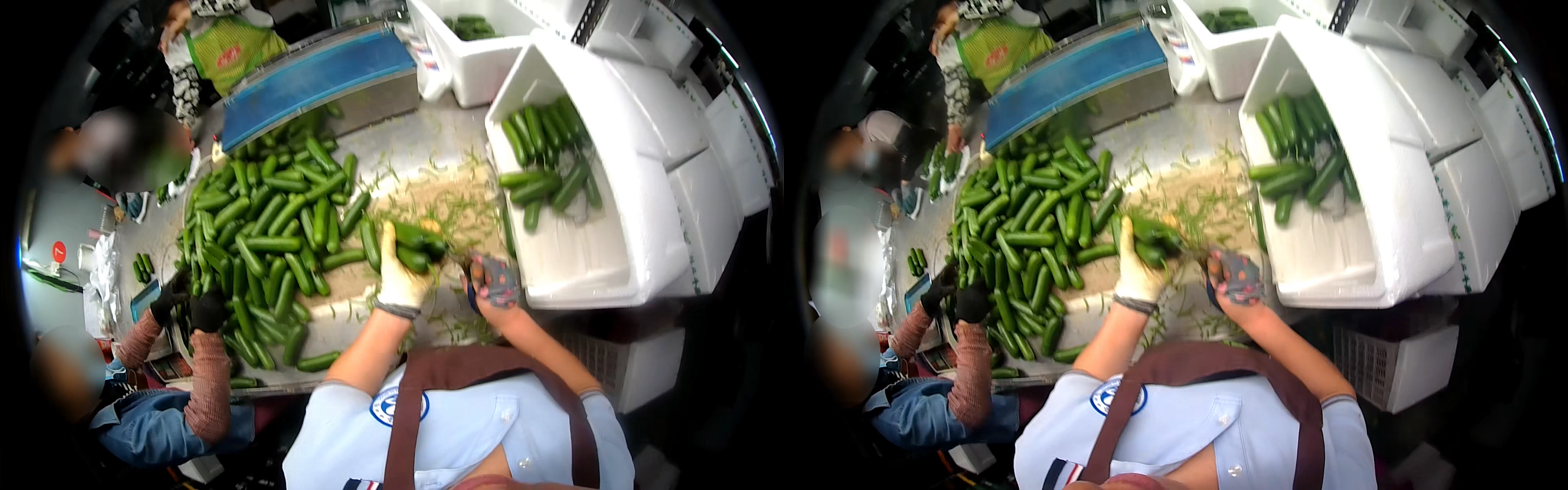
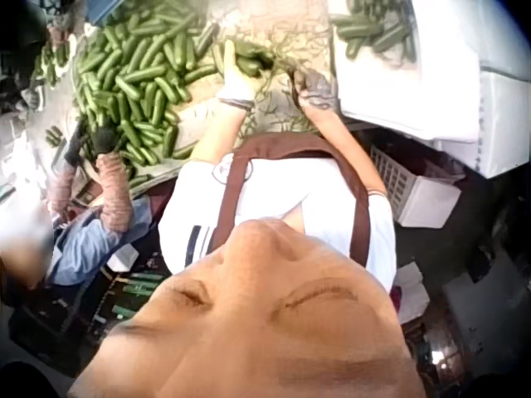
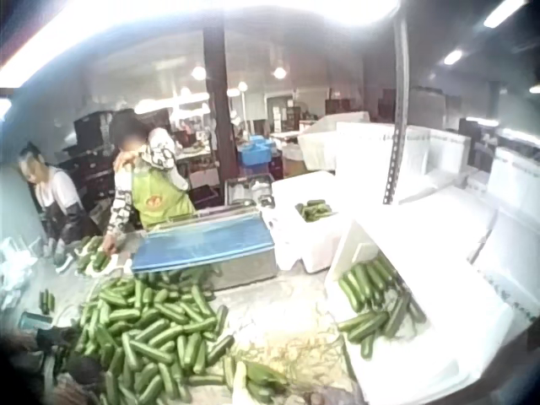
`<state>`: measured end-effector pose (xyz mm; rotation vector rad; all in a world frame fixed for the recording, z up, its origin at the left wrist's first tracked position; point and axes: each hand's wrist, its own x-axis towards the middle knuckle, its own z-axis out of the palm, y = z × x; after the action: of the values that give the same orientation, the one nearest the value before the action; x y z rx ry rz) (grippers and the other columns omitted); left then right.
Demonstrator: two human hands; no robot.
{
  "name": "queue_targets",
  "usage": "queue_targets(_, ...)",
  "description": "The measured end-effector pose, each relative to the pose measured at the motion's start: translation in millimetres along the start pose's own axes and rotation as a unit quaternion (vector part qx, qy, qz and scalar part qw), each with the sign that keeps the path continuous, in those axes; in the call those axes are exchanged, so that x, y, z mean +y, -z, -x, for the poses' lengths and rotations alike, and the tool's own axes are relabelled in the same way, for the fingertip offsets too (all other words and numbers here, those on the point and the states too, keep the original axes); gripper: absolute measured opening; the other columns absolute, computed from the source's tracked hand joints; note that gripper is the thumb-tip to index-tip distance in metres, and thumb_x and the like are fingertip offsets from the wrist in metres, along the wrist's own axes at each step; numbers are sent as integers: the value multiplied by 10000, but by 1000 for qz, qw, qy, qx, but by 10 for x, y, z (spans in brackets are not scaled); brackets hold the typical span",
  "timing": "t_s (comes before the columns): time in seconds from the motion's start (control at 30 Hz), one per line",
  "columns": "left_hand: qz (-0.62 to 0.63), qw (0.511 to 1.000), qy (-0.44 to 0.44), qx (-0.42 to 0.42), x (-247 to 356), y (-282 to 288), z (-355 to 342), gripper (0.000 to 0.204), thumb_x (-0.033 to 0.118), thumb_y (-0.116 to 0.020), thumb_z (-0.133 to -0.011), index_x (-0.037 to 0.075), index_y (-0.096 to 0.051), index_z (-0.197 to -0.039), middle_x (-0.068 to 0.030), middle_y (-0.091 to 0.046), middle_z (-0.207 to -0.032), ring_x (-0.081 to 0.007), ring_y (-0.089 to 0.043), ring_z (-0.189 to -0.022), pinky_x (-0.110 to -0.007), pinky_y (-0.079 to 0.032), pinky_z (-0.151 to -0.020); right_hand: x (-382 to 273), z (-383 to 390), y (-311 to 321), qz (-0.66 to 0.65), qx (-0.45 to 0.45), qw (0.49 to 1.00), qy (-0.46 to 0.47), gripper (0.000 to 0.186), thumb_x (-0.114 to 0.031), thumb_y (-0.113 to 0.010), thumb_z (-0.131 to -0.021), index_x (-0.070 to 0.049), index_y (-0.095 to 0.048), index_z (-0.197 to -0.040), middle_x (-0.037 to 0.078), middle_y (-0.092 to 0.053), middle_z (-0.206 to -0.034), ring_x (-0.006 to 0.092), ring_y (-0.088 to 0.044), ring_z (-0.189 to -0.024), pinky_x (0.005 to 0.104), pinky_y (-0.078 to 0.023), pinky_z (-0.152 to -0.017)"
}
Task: The person uses scissors to trim the ends of cucumbers and places them into a white styrofoam container. The person repeatedly picks cucumbers from a pile, trims them, and deposits them into the container.
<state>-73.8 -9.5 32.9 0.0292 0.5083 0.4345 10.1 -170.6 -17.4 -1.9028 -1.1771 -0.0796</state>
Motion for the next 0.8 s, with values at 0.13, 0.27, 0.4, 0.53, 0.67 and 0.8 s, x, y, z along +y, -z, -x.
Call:
queue_targets(0.13,8,1000,-24,-12,26,110,-57,557,533,-561,-782,27,-555,-1017,-114,-601,-952,-253,-566,-872,-392,-465,-807,196,75,-154,170,-107,980,4,381,-236,-513,-755,-67,-558,-1093,96,-611,-855,285,-574,-715,394,-456,-587)
queue_targets(0.27,57,996,-60,-14,93,120,-64,470,484,-550,-814,34,-568,-950,-123,-603,-921,-274,-562,-866,-428,-465,-804,-186,-121,-11,101,-111,988,-50,230,-208,-612,-721,-49,-554,-877,81,-550,-655,272,-547,-630,355,-435,-563)
queue_targets(0.4,-20,995,-82,-55,26,94,-118,475,497,-577,-791,44,-587,-932,-87,-617,-913,-226,-578,-840,-364,-478,-796,-284,-232,47,-19,-93,995,-40,247,-192,-626,-703,-45,-547,-886,107,-541,-664,303,-541,-654,383,-432,-588)
queue_targets(0.53,36,997,-49,-37,-46,99,-22,401,419,-614,-791,49,-570,-940,-96,-614,-913,-232,-581,-862,-369,-474,-823,-225,-162,-75,-17,-87,994,-70,246,-197,-627,-704,-48,-550,-885,109,-544,-671,311,-545,-674,382,-435,-596)
queue_targets(0.67,54,997,-50,-32,-46,192,-48,447,438,-624,-779,35,-567,-964,-106,-611,-911,-250,-579,-866,-381,-471,-832,-233,-142,-61,28,-123,991,-50,284,-216,-651,-712,-41,-543,-908,69,-513,-636,235,-536,-618,359,-433,-572)
queue_targets(0.8,74,996,-55,-14,50,241,-35,476,476,-611,-773,35,-571,-945,-121,-607,-913,-268,-576,-870,-401,-473,-825,-335,-128,-91,-150,-53,976,-148,235,-197,-646,-744,-30,-540,-870,41,-485,-623,182,-502,-566,332,-424,-554)
